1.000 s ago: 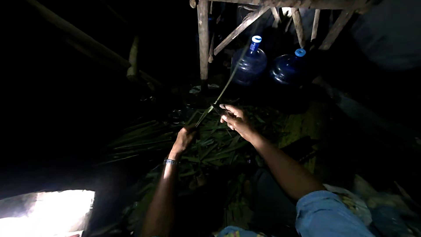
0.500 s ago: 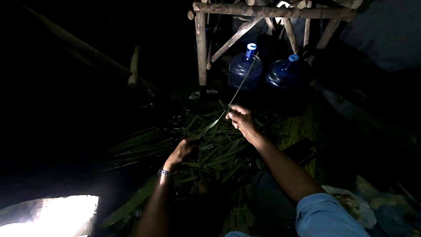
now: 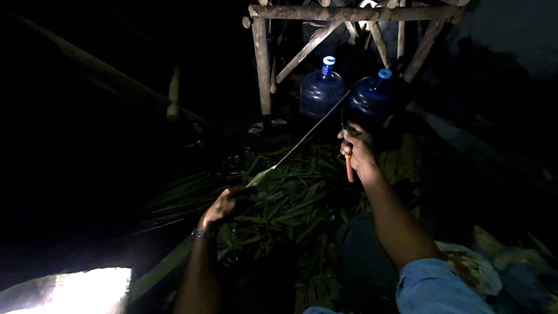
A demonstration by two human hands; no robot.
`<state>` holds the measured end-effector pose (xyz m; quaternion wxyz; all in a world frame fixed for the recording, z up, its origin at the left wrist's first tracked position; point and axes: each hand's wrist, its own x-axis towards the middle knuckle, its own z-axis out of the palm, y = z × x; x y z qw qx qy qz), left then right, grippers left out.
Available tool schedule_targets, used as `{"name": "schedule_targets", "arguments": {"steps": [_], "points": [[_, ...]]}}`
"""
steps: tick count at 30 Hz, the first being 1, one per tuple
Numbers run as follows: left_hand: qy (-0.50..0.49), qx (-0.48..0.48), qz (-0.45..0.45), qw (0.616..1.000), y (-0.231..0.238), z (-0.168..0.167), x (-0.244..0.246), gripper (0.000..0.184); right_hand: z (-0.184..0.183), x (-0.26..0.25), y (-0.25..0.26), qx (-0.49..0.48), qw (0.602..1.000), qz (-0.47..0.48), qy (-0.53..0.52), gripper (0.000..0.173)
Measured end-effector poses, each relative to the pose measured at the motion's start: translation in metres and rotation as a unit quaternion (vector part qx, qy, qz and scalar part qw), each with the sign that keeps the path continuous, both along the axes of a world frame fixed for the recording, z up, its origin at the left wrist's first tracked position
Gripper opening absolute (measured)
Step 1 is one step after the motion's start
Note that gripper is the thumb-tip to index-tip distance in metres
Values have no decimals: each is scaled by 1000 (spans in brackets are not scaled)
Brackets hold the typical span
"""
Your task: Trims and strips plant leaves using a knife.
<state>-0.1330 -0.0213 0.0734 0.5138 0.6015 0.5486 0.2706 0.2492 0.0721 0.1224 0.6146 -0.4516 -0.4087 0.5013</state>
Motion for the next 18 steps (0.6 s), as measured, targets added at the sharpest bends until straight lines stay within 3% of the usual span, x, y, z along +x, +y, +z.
{"name": "schedule_targets", "arguments": {"steps": [3,7,12,18], "points": [[57,68,-15,996,6,-7,11,26,-6,-21,-14,25,986,135,-95,31],[236,99,22,966,7,-4,41,41,-7,-66,-25,35,943,263,-202,39],[395,102,44,912,0,5,76,45,-12,-86,-32,52,947,248,-197,38],[403,205,39,891,-6,-5,93,38,-13,-85,-32,47,963,200,-174,21]]}}
